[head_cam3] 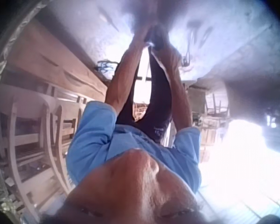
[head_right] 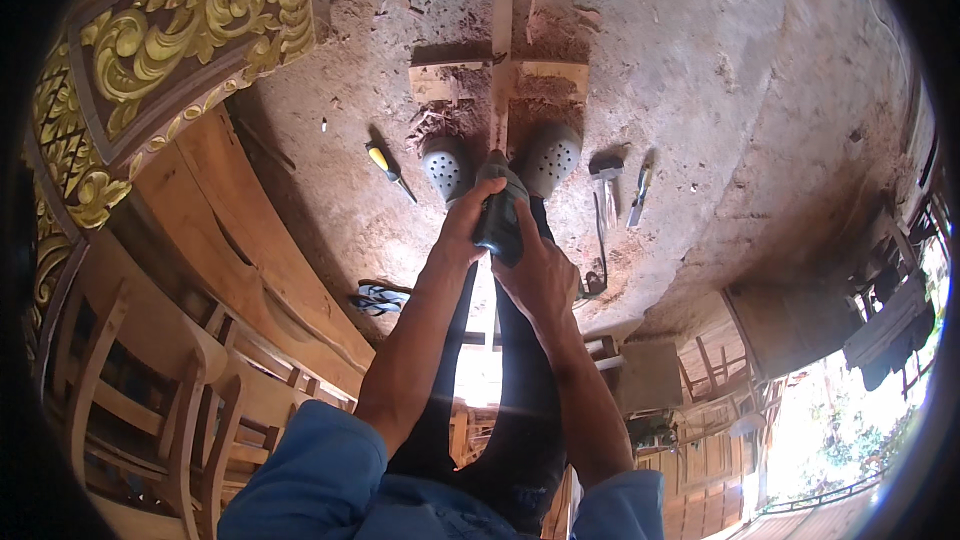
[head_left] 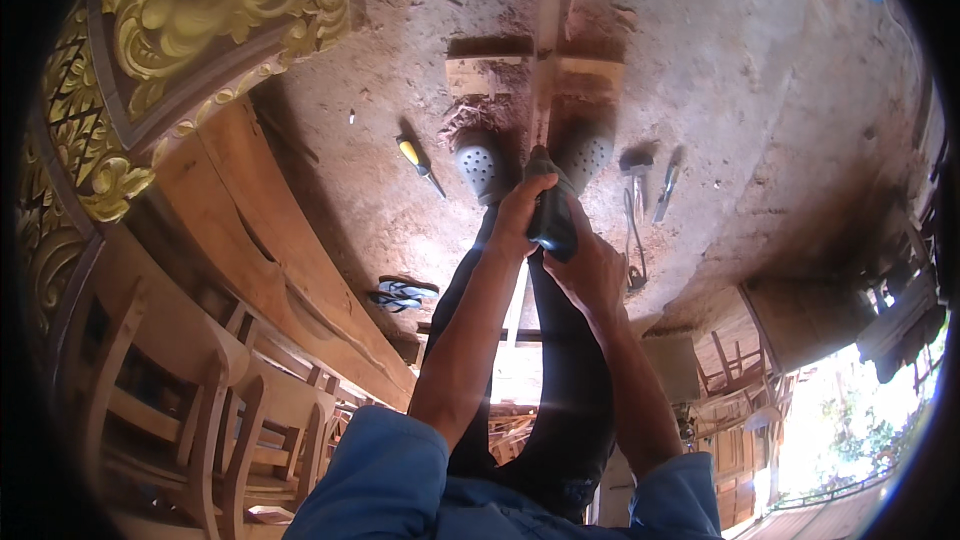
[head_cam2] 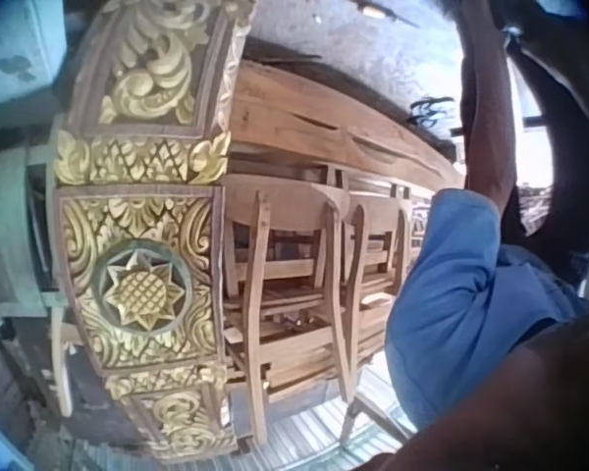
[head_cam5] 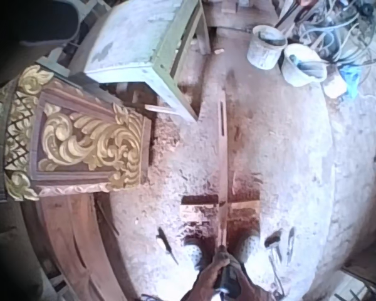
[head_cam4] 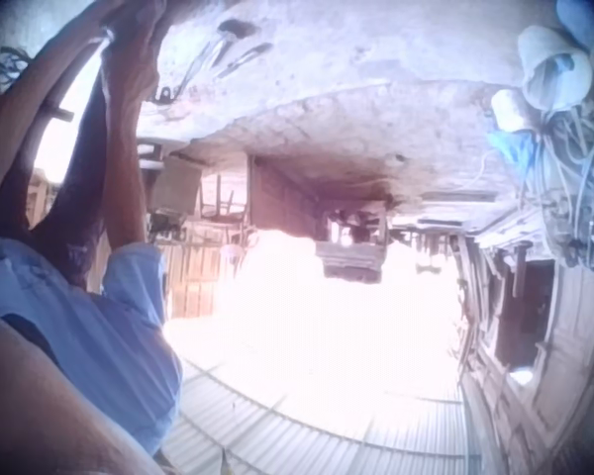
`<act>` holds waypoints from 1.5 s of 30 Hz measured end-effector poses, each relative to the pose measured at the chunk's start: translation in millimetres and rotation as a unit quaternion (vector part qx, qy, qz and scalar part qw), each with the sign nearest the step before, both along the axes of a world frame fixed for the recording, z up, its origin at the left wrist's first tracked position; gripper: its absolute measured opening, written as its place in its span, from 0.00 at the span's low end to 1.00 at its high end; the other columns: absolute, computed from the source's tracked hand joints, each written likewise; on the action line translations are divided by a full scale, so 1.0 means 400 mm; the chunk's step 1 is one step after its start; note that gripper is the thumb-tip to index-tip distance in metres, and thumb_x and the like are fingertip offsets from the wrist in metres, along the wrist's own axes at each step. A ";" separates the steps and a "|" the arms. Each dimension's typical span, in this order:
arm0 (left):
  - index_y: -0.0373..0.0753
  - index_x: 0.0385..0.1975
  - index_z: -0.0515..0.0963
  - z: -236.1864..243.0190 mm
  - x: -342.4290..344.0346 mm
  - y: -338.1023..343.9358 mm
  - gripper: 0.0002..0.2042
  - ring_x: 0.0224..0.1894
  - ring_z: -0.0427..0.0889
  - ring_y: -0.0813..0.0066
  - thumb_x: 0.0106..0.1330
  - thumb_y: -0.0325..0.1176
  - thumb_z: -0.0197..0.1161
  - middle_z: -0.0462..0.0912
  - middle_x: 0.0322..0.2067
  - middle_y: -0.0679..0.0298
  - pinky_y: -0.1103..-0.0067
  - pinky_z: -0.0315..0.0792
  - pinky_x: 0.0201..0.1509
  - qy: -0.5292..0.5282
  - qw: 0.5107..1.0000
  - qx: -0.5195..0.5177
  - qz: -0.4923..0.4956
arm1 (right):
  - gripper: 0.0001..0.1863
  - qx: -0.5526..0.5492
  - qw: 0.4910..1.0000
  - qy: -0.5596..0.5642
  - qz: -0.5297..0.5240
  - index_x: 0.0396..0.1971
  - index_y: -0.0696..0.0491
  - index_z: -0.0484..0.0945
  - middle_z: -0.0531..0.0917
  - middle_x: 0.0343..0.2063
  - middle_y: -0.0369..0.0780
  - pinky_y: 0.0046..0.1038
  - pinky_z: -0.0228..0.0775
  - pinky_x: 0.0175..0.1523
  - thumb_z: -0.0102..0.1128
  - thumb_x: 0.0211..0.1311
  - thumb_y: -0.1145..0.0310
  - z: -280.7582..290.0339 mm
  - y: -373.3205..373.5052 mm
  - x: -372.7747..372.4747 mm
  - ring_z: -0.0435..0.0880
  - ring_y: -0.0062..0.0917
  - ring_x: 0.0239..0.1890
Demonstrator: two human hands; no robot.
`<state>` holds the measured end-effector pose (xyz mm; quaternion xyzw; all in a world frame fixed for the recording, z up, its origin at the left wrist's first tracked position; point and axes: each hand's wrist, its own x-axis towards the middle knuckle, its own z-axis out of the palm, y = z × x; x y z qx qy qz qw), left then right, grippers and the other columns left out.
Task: The person sits on the floor and uses a chisel and hammer to carve a groove into a wooden plank. They then switch to a power drill to continue shaping the wood.
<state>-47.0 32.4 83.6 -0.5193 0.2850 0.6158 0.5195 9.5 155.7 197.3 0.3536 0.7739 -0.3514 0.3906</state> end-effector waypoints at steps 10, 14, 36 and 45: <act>0.35 0.49 0.77 0.072 -0.003 0.012 0.15 0.34 0.88 0.70 0.67 0.34 0.69 0.86 0.36 0.60 0.75 0.84 0.40 0.013 0.999 -0.027 -0.039 | 0.50 -0.032 0.998 -0.048 -0.038 0.75 0.40 0.62 0.89 0.35 0.51 0.48 0.81 0.47 0.76 0.49 0.59 0.068 0.002 -0.007 0.89 0.50 0.39; 0.38 0.53 0.75 0.184 0.007 0.030 0.17 0.34 0.86 0.73 0.67 0.34 0.69 0.83 0.36 0.62 0.76 0.83 0.39 0.055 0.994 -0.061 -0.071 | 0.49 -0.012 0.996 0.008 -0.089 0.71 0.48 0.64 0.88 0.42 0.52 0.47 0.80 0.49 0.80 0.47 0.62 0.159 -0.018 0.041 0.88 0.50 0.44; 0.37 0.53 0.77 0.159 0.018 0.042 0.22 0.36 0.84 0.74 0.60 0.33 0.74 0.83 0.38 0.65 0.77 0.80 0.41 0.085 0.989 -0.057 -0.104 | 0.56 -0.009 0.995 0.003 -0.100 0.77 0.47 0.55 0.88 0.43 0.52 0.46 0.81 0.50 0.77 0.48 0.57 0.113 -0.047 0.101 0.89 0.51 0.45; 0.37 0.53 0.76 0.141 0.010 0.032 0.22 0.36 0.86 0.73 0.61 0.34 0.74 0.84 0.39 0.63 0.75 0.81 0.40 0.064 0.990 -0.057 -0.114 | 0.54 -0.003 0.995 0.014 -0.096 0.76 0.48 0.58 0.88 0.42 0.52 0.45 0.82 0.49 0.75 0.47 0.58 0.090 -0.051 0.098 0.89 0.50 0.43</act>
